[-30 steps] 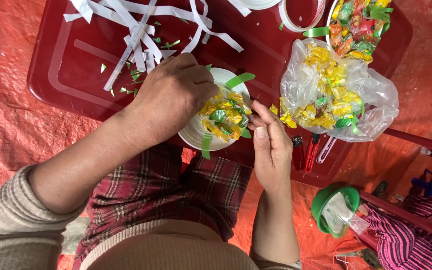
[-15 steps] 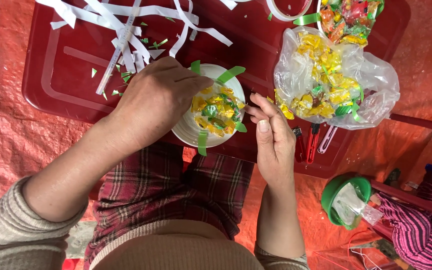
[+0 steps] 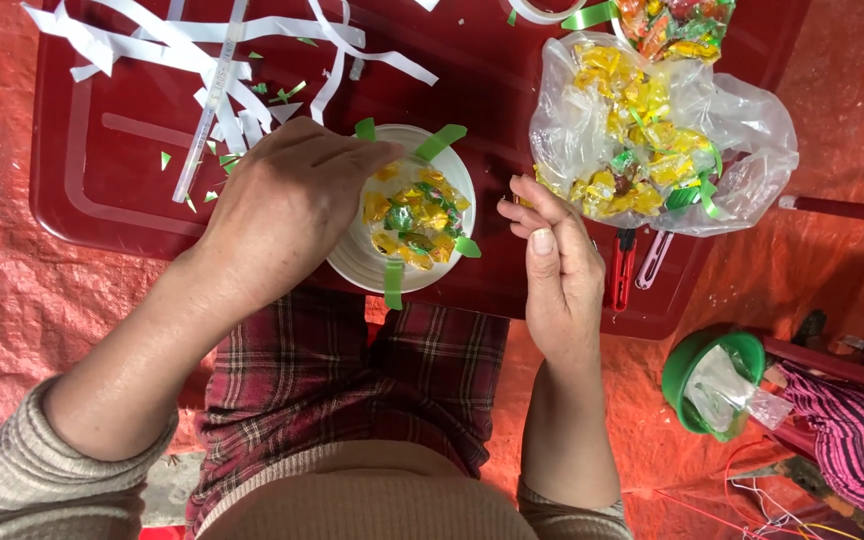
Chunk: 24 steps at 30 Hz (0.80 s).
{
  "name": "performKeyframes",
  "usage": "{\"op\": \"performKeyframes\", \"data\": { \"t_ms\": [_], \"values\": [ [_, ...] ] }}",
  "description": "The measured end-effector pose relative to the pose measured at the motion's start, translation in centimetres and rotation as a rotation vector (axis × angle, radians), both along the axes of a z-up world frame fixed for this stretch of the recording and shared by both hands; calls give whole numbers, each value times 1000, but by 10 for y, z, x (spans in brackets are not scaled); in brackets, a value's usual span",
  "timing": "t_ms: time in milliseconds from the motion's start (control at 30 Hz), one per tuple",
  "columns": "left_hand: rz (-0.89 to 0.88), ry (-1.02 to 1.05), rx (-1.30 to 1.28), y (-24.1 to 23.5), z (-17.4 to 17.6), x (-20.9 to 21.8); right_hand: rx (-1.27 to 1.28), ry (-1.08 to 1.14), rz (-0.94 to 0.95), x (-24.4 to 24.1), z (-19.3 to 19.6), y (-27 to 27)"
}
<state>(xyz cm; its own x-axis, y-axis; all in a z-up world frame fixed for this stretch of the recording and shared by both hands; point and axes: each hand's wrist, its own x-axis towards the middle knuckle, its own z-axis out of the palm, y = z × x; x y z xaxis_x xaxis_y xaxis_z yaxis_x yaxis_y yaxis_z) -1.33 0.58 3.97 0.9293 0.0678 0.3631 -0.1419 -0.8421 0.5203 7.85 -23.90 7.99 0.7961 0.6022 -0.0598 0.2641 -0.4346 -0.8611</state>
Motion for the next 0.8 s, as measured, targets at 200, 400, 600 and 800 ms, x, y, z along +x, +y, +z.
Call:
{"op": "performKeyframes", "data": {
  "t_ms": [200,400,600,800],
  "values": [
    [-30,3,-68,1,-1,-1,37,9,-76,7,2,-14],
    [-9,0,-139,2,1,-4,92,22,-113,15,2,-30],
    [-12,28,-168,1,-2,-6,156,-23,-222,32,7,-56],
    [-40,67,-167,-3,11,-4,118,-185,-344,61,15,-83]
  ]
}}
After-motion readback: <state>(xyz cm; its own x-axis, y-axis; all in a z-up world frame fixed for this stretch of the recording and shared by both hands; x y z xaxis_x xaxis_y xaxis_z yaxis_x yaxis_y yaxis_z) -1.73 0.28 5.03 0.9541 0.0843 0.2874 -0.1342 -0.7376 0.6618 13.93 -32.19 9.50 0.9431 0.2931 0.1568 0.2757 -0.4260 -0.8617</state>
